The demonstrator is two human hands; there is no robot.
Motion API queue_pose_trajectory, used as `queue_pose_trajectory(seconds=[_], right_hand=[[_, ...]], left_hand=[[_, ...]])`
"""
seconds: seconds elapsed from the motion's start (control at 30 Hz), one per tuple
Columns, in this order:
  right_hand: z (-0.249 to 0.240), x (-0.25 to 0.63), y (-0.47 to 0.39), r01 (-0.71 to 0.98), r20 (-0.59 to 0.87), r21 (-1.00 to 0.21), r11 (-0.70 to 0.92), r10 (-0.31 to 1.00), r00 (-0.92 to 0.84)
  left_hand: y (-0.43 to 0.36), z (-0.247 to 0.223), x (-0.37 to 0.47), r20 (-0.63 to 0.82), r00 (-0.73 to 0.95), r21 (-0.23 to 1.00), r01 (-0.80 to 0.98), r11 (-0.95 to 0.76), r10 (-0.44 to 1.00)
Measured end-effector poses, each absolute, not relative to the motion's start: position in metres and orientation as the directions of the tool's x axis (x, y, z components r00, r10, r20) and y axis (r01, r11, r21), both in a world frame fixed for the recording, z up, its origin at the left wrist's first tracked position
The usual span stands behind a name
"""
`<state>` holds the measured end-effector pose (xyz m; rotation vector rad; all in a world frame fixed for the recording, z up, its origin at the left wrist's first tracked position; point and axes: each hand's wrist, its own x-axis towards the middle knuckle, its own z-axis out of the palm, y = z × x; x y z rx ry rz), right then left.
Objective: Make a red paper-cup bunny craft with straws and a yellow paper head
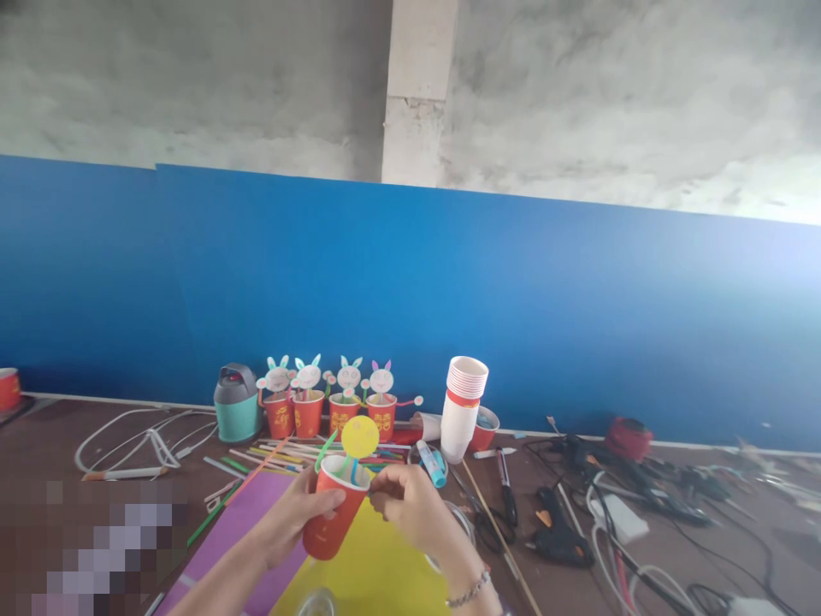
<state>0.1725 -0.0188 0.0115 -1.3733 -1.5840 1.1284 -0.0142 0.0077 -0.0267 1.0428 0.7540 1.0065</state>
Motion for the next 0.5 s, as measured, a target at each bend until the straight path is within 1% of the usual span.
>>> queue_pose_trajectory(seconds=[0.1, 0.2, 0.3, 0.4, 0.5], right_hand=[[0.014, 0.178, -0.023, 0.364, -0.048, -0.931, 0.028, 0.979, -0.198], [0.009, 0.181, -0.022, 0.373, -0.058, -0.928, 0.023, 0.977, -0.206], [0.003, 0.181, -0.017, 0.354, -0.055, -0.935, 0.008, 0.984, -0.169], [0.000, 0.179, -0.013, 0.324, -0.012, -0.946, 0.023, 0.995, -0.104], [0.003, 0.176, -0.012, 0.287, 0.009, -0.957, 0.038, 0.995, -0.103]], left_hand=[[0.012, -0.031, -0.017, -0.050, 0.411, 0.948, -0.268, 0.173, 0.910], [0.014, -0.033, -0.018, -0.054, 0.428, 0.956, -0.238, 0.170, 0.902], [0.012, -0.033, -0.017, -0.091, 0.393, 0.944, -0.258, 0.205, 0.915], [0.007, -0.031, -0.015, -0.126, 0.356, 0.925, -0.294, 0.239, 0.926], [0.004, -0.029, -0.014, -0.121, 0.361, 0.924, -0.300, 0.238, 0.925]])
